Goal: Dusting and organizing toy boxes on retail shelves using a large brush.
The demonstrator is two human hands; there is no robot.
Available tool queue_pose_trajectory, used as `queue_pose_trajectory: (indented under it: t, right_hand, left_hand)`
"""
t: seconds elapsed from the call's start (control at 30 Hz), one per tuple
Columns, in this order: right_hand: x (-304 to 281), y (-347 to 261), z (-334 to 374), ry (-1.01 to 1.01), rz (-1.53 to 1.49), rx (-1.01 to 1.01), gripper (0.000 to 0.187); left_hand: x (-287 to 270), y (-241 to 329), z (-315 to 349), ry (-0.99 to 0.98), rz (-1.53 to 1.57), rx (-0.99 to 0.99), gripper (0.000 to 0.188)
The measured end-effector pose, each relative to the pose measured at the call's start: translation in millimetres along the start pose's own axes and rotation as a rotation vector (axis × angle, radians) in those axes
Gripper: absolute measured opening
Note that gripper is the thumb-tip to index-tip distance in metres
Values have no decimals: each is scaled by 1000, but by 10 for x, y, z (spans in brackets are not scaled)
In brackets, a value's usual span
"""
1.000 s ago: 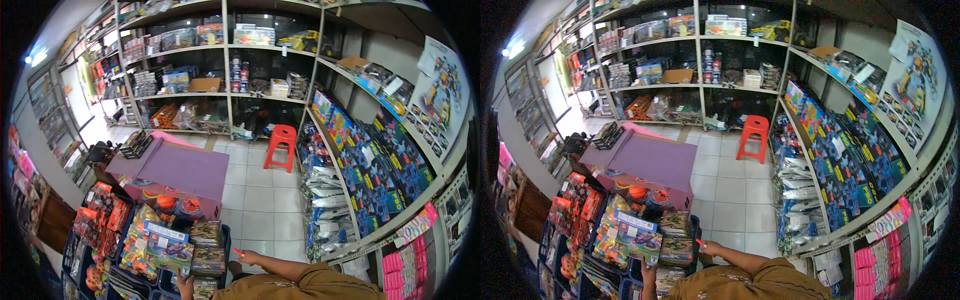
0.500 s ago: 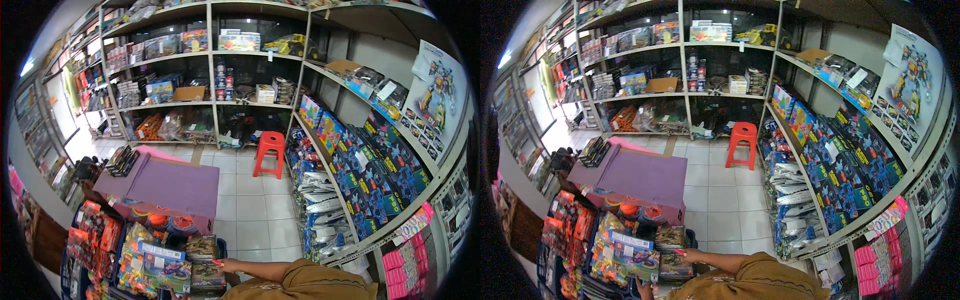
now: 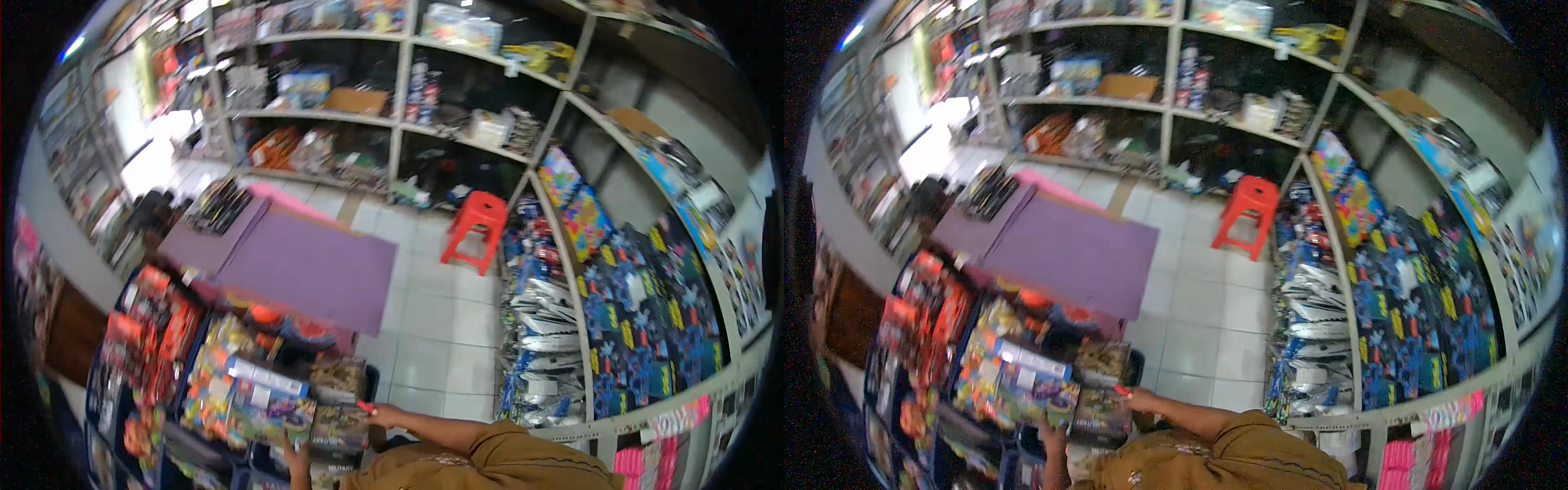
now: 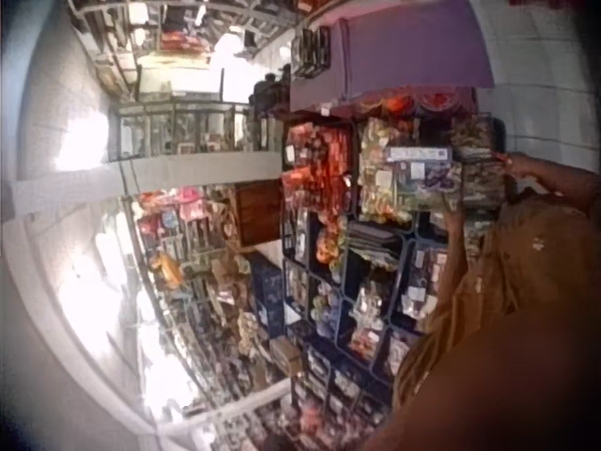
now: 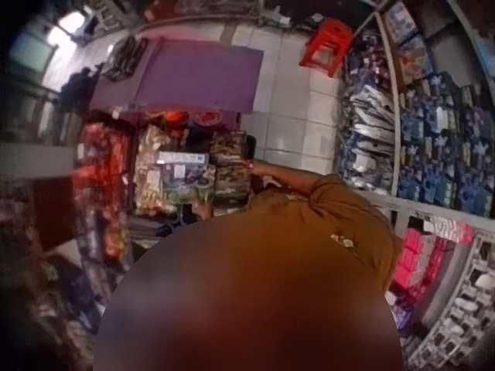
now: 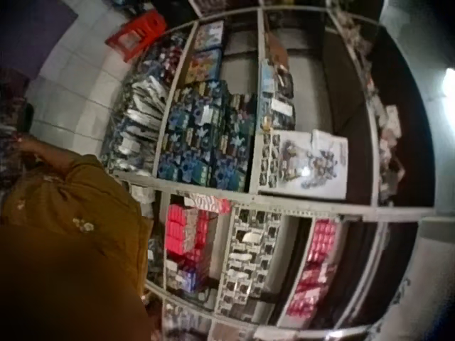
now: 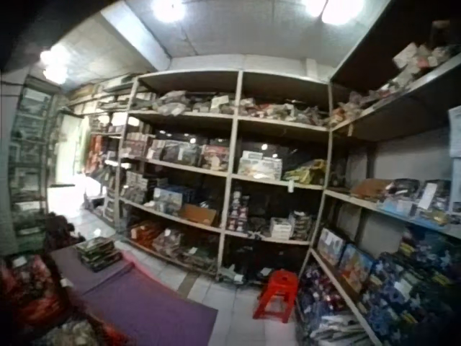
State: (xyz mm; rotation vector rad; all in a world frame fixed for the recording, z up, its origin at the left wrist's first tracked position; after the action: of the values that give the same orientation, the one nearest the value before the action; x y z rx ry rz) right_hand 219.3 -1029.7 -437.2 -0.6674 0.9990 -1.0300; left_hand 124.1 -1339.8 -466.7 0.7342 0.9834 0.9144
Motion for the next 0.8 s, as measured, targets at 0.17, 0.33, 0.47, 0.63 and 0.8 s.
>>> queue_pose_trajectory:
  t: [0.17,0.33,0.47,0.63,0.8]
  right_hand:
    - [45,-59,-127,-49,-71,127,53]
    - [246,-212,-466,-132,126,142,66]
    - [308,-687,-689,-201,230,111,66]
    - [517,-564,-1096,-147,292,32,74]
    - [492,-662,-1532,-82,398,33,78]
  left_hand:
    - [-154,361,198,134,-96,-13,78]
    - [-341,150,320,256,-108,-151,84]
    - [-410,-159,358,344,-110,-162,83]
    - [-412,-485,301,341,-10,-311,79]
    - [-265,-281,75,246,294,-453,79]
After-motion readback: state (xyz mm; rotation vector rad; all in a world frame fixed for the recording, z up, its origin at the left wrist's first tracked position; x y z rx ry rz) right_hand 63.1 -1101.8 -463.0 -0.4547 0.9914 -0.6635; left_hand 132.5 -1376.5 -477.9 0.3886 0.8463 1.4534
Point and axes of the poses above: each hand's wrist, its own z-axis away from the middle knuckle, its own x-axis out of the palm, y = z × x, the point moved 6 cm from there along -z, towards the middle knuckle, and after that the axes turned 12 degrees about -x, right-handed, at the moved point
